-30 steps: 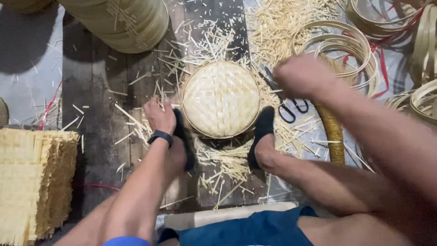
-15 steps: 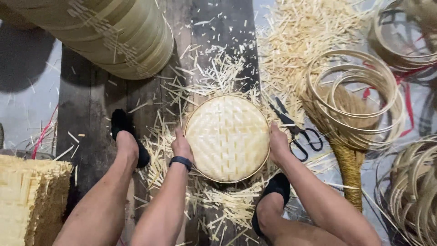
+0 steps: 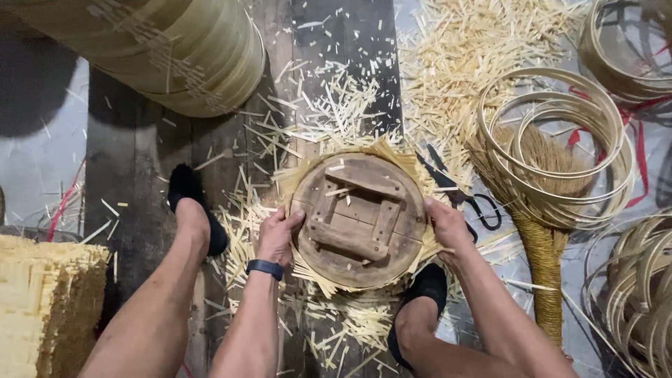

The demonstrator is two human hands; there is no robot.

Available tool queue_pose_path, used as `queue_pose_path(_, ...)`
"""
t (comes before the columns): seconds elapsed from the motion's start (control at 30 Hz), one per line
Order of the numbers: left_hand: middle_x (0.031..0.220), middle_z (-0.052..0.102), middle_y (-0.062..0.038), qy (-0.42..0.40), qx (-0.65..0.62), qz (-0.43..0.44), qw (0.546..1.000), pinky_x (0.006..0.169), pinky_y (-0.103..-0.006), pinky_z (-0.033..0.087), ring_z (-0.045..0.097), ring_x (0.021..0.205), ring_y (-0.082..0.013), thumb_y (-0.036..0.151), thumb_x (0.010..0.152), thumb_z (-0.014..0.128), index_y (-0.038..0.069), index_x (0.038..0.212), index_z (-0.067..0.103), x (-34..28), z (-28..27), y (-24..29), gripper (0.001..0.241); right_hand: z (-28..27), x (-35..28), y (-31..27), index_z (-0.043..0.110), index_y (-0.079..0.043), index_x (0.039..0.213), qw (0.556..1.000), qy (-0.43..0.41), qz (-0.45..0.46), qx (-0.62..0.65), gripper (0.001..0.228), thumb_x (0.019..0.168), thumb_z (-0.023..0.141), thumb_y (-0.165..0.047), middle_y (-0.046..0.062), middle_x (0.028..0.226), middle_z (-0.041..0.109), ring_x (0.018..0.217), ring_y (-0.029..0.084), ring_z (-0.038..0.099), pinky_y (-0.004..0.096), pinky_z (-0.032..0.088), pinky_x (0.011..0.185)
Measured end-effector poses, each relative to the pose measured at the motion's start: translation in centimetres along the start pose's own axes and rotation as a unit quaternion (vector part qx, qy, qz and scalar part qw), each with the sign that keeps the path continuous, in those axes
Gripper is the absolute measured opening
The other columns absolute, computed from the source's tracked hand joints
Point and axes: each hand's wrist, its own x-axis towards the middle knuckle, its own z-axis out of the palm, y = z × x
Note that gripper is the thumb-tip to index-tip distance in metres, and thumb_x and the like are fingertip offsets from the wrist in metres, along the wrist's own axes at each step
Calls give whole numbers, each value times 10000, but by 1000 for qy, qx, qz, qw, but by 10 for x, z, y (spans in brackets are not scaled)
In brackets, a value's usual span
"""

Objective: Fitting a woven bamboo mat into a circular frame and trimming the excess to make a steamer base.

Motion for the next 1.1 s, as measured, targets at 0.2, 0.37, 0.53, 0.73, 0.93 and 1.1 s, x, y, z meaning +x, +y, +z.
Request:
queue_pose_path(0.2,1378,579,-239,180,388,-54,902,1062,-434,468,619,1207,-278,283,800,899,-15,1408,504,27,-2,-17,784,12,-8,3,657,-5,1331,960,68,-71,-264,600,878,764,-384,183,1128,762,970,197,702,331,546,851)
queue_pose_path(0.37,1200,725,-188,237,462,-147,842,940,-401,563,721,995,-242,319,712,930,20,1254,673,15,19,-1,670,10,-8,7,734,5,1244,941,61,-39,-331,540,845,802,-353,198,1054,787,903,174,705,328,547,810)
queue_pose_path(0.53,824,761,-129,223,529,-97,813,746,-388,545,713,755,-232,312,713,959,42,857,793,9,30,23,348,-8,9,7,744,-3,1193,944,18,-80,-319,524,837,790,-384,161,999,800,828,180,723,330,567,735)
queue_pose_path(0.73,916,787,-100,169,400,-50,900,730,-398,622,738,790,-204,313,624,921,136,1036,719,61,28,25,491,-89,30,40,631,-18,1207,657,273,-300,-635,798,641,886,-519,285,1050,687,953,461,677,530,559,828)
queue_pose_path(0.93,977,791,-80,136,573,-79,804,856,-364,591,744,881,-211,314,602,985,94,1052,801,67,52,46,534,-132,64,73,552,82,1242,791,93,-91,-597,684,759,874,-279,286,999,704,941,447,670,534,561,868)
queue_pose_path(1.1,1006,795,-117,153,590,-44,791,898,-356,578,755,913,-207,329,615,985,45,1040,812,66,52,41,540,-111,40,27,648,36,1087,862,-6,29,-507,461,742,833,-207,250,859,712,778,362,660,488,538,753)
